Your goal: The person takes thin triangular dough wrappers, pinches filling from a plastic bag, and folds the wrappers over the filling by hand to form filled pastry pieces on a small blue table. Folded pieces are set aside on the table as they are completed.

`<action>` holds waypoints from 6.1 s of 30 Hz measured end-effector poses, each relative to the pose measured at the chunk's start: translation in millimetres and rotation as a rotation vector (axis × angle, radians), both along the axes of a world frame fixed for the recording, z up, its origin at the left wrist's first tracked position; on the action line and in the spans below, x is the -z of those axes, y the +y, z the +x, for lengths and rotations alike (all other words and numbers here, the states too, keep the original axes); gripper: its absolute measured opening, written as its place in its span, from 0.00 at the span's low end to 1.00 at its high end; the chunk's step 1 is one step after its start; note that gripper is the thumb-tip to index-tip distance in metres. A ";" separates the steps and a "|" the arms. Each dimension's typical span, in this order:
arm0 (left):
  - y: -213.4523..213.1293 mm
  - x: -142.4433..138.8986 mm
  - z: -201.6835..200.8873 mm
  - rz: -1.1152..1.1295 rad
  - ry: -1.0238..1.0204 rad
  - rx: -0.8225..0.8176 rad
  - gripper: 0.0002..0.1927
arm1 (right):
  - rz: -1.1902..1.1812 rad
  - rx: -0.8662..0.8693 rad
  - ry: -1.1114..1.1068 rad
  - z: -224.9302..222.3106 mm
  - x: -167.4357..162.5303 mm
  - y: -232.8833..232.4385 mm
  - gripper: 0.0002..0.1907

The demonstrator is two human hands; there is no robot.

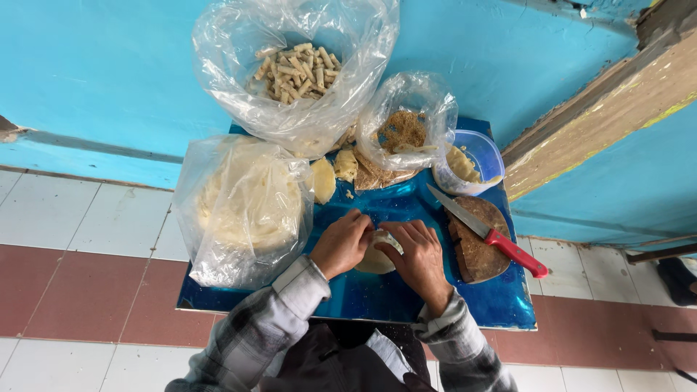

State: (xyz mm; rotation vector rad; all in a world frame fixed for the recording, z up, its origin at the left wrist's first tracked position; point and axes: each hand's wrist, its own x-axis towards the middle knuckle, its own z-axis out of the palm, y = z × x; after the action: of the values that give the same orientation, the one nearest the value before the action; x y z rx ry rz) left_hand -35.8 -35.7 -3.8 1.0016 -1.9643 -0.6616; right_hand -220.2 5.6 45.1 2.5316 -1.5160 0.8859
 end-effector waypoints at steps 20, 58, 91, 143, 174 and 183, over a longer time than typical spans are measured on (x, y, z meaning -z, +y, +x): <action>72.0 -29.8 36.5 -0.074 0.010 -0.205 0.10 | -0.879 0.033 -0.490 49.0 -164.1 -52.4 0.09; 69.9 -8.7 13.3 -0.009 -0.091 -0.172 0.08 | 0.342 0.263 0.545 -162.2 -18.6 -156.8 0.15; 70.2 -11.3 12.0 -0.068 -0.186 -0.037 0.12 | -0.131 0.123 0.287 -71.9 -57.0 -183.4 0.10; 75.8 -19.7 14.9 -0.018 -0.160 -0.032 0.08 | 0.102 0.113 0.173 -75.0 -2.6 -231.5 0.07; 70.4 -7.6 16.5 -0.071 -0.010 -0.106 0.11 | 0.292 -0.067 -0.154 -86.7 -40.3 -71.7 0.07; 69.2 -9.2 4.6 -0.123 -0.122 -0.241 0.12 | -0.012 -0.073 -0.012 -36.2 -8.1 18.4 0.08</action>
State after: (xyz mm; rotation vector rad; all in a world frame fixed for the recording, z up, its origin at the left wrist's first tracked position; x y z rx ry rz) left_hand -31.2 33.4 5.4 1.2011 -1.9219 -0.3500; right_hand -256.4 23.9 53.2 2.5926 -1.4256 0.9172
